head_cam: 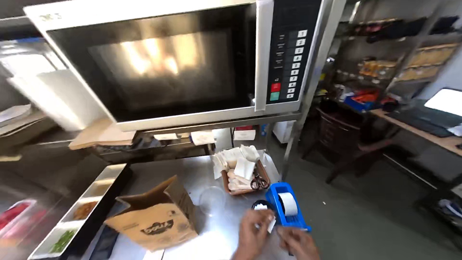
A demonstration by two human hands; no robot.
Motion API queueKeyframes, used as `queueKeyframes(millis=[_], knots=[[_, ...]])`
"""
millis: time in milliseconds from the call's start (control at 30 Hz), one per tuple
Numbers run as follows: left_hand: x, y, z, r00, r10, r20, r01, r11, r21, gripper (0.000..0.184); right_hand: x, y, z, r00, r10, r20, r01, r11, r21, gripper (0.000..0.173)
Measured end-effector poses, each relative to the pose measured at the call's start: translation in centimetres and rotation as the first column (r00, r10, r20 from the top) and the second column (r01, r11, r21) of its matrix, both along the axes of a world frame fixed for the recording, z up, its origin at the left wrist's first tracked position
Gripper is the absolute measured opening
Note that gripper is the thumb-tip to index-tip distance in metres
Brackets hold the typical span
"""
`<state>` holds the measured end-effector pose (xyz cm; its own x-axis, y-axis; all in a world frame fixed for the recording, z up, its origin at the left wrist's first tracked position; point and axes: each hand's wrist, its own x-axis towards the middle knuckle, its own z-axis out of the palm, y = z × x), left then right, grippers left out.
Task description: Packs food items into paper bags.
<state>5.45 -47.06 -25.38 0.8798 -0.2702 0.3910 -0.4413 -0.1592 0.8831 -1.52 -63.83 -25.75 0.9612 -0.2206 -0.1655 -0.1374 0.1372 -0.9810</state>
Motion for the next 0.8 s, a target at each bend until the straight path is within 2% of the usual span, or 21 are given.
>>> queueKeyframes(millis=[67, 133, 167, 233, 333, 400, 467, 500, 567, 600, 633, 700, 733, 800], knots=[[2.5, 3.2, 3.9, 0.974, 0.169, 0.154, -0.158, 0.984, -0.08, 0.02, 5.3, 1.9, 4.9, 0.97, 0.166, 0.177, -0.139, 0.978, -0.158, 0.021], [2.0, 6.6, 4.9, 0.938, 0.319, 0.139, -0.309, 0.947, -0.085, 0.02, 7.3, 4.9, 8.0, 0.935, 0.327, 0.134, -0.305, 0.938, -0.165, 0.034], [1.2, 7.9, 4.1, 0.925, 0.368, 0.097, -0.364, 0.93, -0.052, 0.02, 7.3, 6.2, 7.9, 0.932, 0.352, 0.092, -0.338, 0.931, -0.136, 0.039], [-1.4, 10.5, -0.4, 0.906, 0.422, 0.02, -0.421, 0.899, 0.118, 0.022, 5.0, 8.6, 4.2, 0.951, 0.311, 0.003, -0.308, 0.942, -0.131, 0.037], [-6.4, 12.6, -8.8, 0.888, 0.457, -0.043, -0.406, 0.825, 0.393, 0.023, -0.9, 11.2, -5.5, 0.965, 0.215, -0.149, -0.242, 0.952, -0.189, 0.037], [-8.5, 13.0, -12.4, 0.885, 0.465, -0.027, -0.381, 0.757, 0.531, 0.024, -3.8, 12.7, -10.1, 0.97, 0.126, -0.21, -0.154, 0.98, -0.122, 0.034], [-9.5, 13.3, -14.9, 0.883, 0.467, 0.039, -0.381, 0.669, 0.638, 0.025, -5.3, 13.5, -12.5, 0.959, 0.062, -0.276, -0.089, 0.992, -0.087, 0.035], [-9.4, 13.5, -15.8, 0.88, 0.469, 0.076, -0.39, 0.622, 0.679, 0.03, -5.5, 13.8, -13.3, 0.95, 0.046, -0.308, -0.075, 0.994, -0.083, 0.035], [-8.3, 14.2, -16.5, 0.87, 0.48, 0.108, -0.386, 0.53, 0.755, 0.06, -5.9, 14.2, -14.8, 0.936, 0.017, -0.351, -0.057, 0.993, -0.104, 0.036], [-7.5, 14.8, -16.6, 0.873, 0.478, 0.093, -0.363, 0.512, 0.778, 0.074, -6.4, 14.1, -15.3, 0.932, -0.003, -0.362, -0.038, 0.993, -0.108, 0.038], [-6.7, 15.6, -16.5, 0.886, 0.459, 0.07, -0.338, 0.533, 0.775, 0.078, -7.1, 13.9, -15.4, 0.922, -0.032, -0.385, -0.016, 0.993, -0.121, 0.044], [-6.2, 17.8, -15.5, 0.929, 0.371, 0.013, -0.272, 0.657, 0.703, 0.07, -9.4, 13.0, -14.9, 0.911, -0.153, -0.383, 0.051, 0.963, -0.264, 0.05], [-6.6, 19.4, -14.5, 0.952, 0.305, -0.009, -0.228, 0.732, 0.642, 0.06, -10.6, 12.6, -14.3, 0.923, -0.219, -0.316, 0.086, 0.918, -0.387, 0.045], [-8.4, 23.5, -12.4, 0.981, 0.194, 0.011, -0.174, 0.847, 0.502, 0.035, -11.8, 13.3, -10.5, 0.932, -0.317, -0.173, 0.173, 0.813, -0.556, 0.031]])
